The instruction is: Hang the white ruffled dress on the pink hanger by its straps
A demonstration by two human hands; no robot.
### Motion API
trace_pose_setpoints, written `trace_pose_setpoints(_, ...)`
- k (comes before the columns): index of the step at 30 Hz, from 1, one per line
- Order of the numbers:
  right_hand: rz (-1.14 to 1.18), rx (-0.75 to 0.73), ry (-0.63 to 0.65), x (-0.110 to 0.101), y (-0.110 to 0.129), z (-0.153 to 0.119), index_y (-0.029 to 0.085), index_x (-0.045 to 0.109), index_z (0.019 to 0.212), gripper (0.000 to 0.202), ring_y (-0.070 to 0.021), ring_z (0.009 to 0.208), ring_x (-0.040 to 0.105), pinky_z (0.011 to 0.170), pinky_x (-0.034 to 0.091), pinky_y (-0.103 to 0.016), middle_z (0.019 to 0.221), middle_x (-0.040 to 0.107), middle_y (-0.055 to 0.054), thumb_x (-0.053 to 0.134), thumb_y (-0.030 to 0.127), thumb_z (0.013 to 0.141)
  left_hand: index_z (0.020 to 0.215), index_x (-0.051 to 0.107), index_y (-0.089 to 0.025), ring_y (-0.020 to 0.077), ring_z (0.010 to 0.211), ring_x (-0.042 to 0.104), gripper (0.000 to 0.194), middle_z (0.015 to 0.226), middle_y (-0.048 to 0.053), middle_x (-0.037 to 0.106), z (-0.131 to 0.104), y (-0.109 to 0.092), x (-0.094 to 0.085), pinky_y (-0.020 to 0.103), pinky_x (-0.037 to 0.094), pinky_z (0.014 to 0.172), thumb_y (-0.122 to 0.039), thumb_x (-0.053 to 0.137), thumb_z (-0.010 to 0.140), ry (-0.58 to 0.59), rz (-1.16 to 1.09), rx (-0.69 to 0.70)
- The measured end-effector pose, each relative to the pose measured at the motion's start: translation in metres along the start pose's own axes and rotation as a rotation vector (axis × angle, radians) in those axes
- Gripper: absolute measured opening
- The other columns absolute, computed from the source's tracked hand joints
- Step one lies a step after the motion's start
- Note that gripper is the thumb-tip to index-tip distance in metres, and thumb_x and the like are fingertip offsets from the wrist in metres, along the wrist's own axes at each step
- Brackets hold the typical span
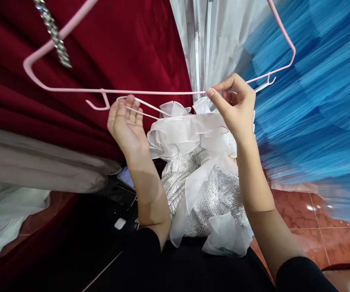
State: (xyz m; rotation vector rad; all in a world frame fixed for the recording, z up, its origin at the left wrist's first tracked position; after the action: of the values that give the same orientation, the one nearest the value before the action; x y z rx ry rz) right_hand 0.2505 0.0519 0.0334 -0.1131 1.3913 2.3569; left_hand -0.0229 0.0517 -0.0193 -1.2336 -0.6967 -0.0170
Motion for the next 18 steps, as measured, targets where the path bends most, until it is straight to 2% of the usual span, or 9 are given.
trace_pose_setpoints(2,-0.004,0.002,-0.012,0.002,0.0,-0.001,0.025,0.062,0.082,0.033,-0.0092,0.065,0.05,0.062,0.05,-0.027,0.074,0.052,0.002,0.066,0.058,0.079,0.093,0.066,-0.02,0.0242,0.107,0.067,0.009,0.103,0.005,0.072,-0.011,-0.002,0.019,0.046,0.044,0.111,-0.024,0.066,0.086,0.127,0.031,-0.002)
trace_pose_setpoints(5,-0.018,-0.006,-0.029,0.004,0.001,-0.002,0.025,0.062,0.083,0.032,-0.0113,0.072,0.053,0.064,0.051,-0.028,0.076,0.053,0.001,0.065,0.057,0.081,0.102,0.069,-0.02,0.024,0.113,0.065,0.018,0.114,0.006,0.07,-0.033,-0.012,0.064,0.043,0.043,0.113,-0.017,0.069,0.084,0.374,0.045,-0.015)
trace_pose_setpoints(7,-0.03,-0.018,-0.047,0.004,0.002,-0.003,0.025,0.062,0.084,0.031,-0.0124,0.076,0.055,0.066,0.052,-0.028,0.078,0.054,0.0,0.063,0.056,0.083,0.105,0.067,-0.021,0.0228,0.118,0.063,0.015,0.117,0.006,0.07,-0.044,-0.016,0.09,0.043,0.042,0.114,-0.022,0.061,0.092,0.458,-0.029,-0.053)
trace_pose_setpoints(8,-0.036,-0.024,-0.056,0.004,0.004,-0.004,0.025,0.061,0.085,0.03,-0.0126,0.077,0.055,0.067,0.052,-0.028,0.08,0.055,0.0,0.062,0.055,0.084,0.102,0.067,-0.02,0.0222,0.117,0.064,0.016,0.114,0.006,0.07,-0.047,-0.016,0.098,0.043,0.044,0.113,-0.027,0.053,0.098,0.451,-0.078,-0.066)
trace_pose_setpoints(10,-0.05,-0.032,-0.07,0.003,0.007,-0.008,0.026,0.062,0.088,0.029,-0.0132,0.081,0.057,0.067,0.052,-0.028,0.087,0.058,-0.001,0.059,0.054,0.087,0.09,0.064,-0.02,0.0215,0.105,0.069,0.033,0.097,0.005,0.071,-0.048,-0.013,0.107,0.043,0.051,0.103,-0.034,0.038,0.103,0.392,-0.156,-0.054)
trace_pose_setpoints(12,-0.062,-0.036,-0.071,0.0,0.011,-0.014,0.027,0.063,0.093,0.026,-0.0142,0.088,0.059,0.067,0.052,-0.028,0.098,0.061,-0.002,0.058,0.052,0.088,0.079,0.058,-0.02,0.0197,0.088,0.07,0.038,0.078,0.003,0.064,-0.045,-0.007,0.108,0.038,0.057,0.088,-0.038,0.035,0.104,0.315,-0.194,-0.027)
trace_pose_setpoints(15,-0.055,0.0,-0.074,-0.012,0.011,-0.021,0.03,0.064,0.099,0.023,-0.016,0.1,0.06,0.067,0.053,-0.028,0.117,0.061,-0.004,0.059,0.049,0.088,0.074,0.052,-0.02,0.0172,0.08,0.067,0.04,0.069,0.003,0.054,-0.039,0.001,0.107,0.029,0.054,0.068,-0.036,0.033,0.104,0.264,-0.212,-0.049)
trace_pose_setpoints(18,-0.031,0.084,-0.016,-0.028,0.002,-0.021,0.03,0.066,0.096,0.023,-0.0167,0.098,0.062,0.066,0.052,-0.03,0.114,0.064,-0.005,0.061,0.049,0.085,0.072,0.05,-0.02,0.0176,0.079,0.065,0.041,0.067,0.003,0.049,-0.031,0.001,0.107,0.027,0.049,0.061,-0.036,0.031,0.104,0.258,-0.214,-0.059)
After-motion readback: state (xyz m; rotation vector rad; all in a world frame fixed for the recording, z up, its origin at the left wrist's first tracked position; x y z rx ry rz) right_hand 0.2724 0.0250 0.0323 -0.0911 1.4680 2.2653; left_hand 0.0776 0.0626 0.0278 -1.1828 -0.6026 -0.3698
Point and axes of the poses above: each hand's wrist, its own z-axis towards the middle knuckle, its own x-axis out of the palm, y = z × x, the point moved 6 cm from there along z, towards the middle knuckle
